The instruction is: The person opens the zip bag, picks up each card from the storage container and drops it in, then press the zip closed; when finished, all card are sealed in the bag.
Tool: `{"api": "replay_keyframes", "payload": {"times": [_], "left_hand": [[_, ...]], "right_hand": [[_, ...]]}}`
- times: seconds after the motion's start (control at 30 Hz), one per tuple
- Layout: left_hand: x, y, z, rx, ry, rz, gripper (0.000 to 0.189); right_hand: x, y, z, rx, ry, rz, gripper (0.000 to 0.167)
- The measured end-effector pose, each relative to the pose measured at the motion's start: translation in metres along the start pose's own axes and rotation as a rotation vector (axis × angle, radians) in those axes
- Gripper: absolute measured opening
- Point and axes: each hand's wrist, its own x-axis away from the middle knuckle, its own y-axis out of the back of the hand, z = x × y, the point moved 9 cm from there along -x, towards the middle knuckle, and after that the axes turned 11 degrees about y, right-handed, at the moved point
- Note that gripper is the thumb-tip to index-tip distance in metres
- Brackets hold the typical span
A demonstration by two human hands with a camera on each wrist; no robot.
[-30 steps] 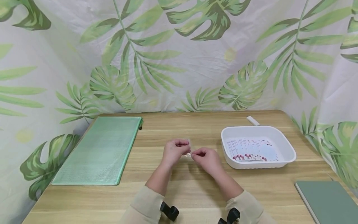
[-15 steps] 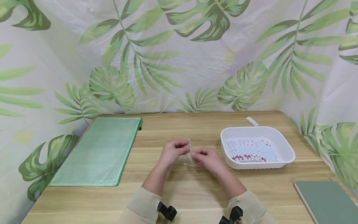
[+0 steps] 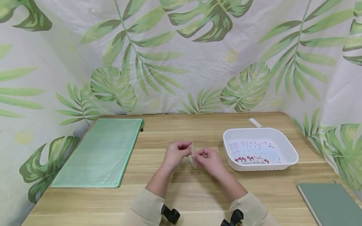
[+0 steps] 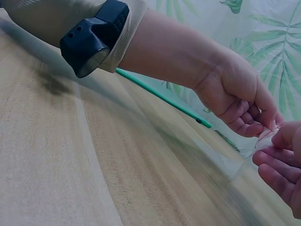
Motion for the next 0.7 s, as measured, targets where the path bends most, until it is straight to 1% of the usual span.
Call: {"api": "replay_keyframes", "payload": {"times": [0.17, 0.3, 0.43, 0.53, 0.7], "left_hand": [[-0.0004, 0.0002, 0.0002, -0.005, -0.008, -0.037, 0.034], [-0.0004, 0.0, -0.0003, 0.003, -0.015, -0.057, 0.034], [-0.0001, -0.0017, -0.0002, 0.002, -0.014, -0.046, 0.035], [0.0, -0.0034, 0.0012, -0.008, -0.007, -0.017, 0.036], [0.001, -0.0058, 0.0024, -0.023, 0.003, 0.028, 0.04]], "right_hand": [[0.0003, -0.0021, -0.0016, -0.059, -0.017, -0.013, 0.01], [0.0014, -0.0044, -0.0019, -0.101, -0.019, -0.002, 0.007], [0.001, -0.0067, -0.0041, -0.124, -0.029, 0.021, 0.007], [0.0012, -0.0067, -0.0029, -0.088, -0.015, 0.042, 0.008], [0.0021, -0.0054, 0.0035, 0.022, 0.03, 0.054, 0.008]]}}
